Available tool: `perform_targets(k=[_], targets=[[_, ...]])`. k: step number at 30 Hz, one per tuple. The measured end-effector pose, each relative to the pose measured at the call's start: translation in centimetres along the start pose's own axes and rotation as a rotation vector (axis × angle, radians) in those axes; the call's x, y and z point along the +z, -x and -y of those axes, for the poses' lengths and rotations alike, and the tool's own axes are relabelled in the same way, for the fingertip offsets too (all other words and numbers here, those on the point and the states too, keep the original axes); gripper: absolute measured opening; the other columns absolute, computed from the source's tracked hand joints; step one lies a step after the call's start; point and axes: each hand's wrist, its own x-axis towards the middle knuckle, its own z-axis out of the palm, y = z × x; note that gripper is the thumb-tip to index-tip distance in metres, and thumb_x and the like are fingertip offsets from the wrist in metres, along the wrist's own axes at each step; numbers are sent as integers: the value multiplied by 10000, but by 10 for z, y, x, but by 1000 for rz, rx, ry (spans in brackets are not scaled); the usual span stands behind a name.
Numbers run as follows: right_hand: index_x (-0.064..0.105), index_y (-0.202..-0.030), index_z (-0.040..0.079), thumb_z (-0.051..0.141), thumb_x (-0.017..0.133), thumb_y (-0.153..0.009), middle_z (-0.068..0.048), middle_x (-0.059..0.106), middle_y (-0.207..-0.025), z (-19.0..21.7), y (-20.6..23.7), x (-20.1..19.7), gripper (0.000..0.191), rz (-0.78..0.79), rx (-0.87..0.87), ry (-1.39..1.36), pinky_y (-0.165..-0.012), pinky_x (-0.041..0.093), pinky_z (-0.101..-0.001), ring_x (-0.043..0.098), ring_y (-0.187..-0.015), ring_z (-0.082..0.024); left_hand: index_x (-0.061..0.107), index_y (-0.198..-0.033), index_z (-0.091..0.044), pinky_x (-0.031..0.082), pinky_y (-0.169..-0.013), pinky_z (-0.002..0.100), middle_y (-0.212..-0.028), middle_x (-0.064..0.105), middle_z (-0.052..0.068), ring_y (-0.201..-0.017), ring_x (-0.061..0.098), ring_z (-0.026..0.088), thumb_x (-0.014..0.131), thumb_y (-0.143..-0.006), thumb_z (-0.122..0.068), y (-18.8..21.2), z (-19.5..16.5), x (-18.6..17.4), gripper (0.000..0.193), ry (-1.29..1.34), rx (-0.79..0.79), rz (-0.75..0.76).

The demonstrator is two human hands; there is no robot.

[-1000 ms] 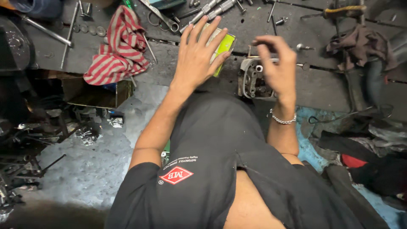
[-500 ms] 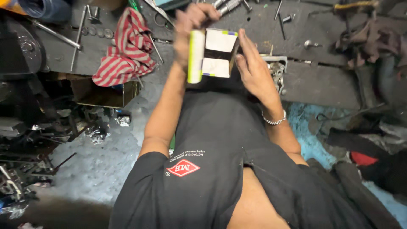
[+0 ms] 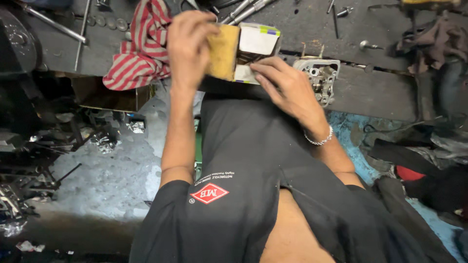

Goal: The person handles small metal pins and a metallic engine component on a cluttered workbench. They pick up pins from a small box, insert them into the component, and repeatedly adjust the assembly. The person also moves around the workshop, briefly interacting with other tools and parts before returning to the workbench.

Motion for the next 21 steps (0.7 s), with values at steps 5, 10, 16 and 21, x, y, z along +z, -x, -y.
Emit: perform_targets(k=[5, 10, 16, 21], targets=[[666, -1163, 94, 174, 797, -959, -60, 702, -1078, 3, 6, -11, 256, 156, -8, -79, -793, 563, -389, 709, -925, -281, 644, -1312, -124, 318, -1241, 535, -1303, 663, 45, -1338, 551, 272, 838, -894, -193, 23, -36, 0, 466, 124, 137, 234], [642, -1282, 67, 144, 779, -947, -105, 667, -1239, 4, 7, -3, 370, 146, 51, -13, -815, 559, -367, 673, -1010, -291, 400, -1568, -125, 190, -1320, 556, -1595, 473, 60, -1521, 384, 304, 873, -906, -334, 39, -39, 6, 839, 115, 97, 313], [443, -1555, 2, 155, 832, -913, -150, 579, -1395, -6, 0, -7, 766, 138, -28, 234, -1067, 462, -444, 553, -1241, -349, 242, -1640, -140, 153, -1317, 578, -1697, 266, 89, -1589, 219, 348, 961, -764, -503, 41, -21, 11, 1191, 180, 65, 389], [417, -1601, 39, 214, 898, -856, -152, 474, -1532, -12, 5, -5, 903, 150, -67, 327, -1184, 366, -500, 412, -1419, -376, 181, -1661, -146, 157, -1335, 568, -1721, 198, 98, -1607, 184, 355, 988, -693, -425, 43, -18, 24, 1291, 203, 41, 352]])
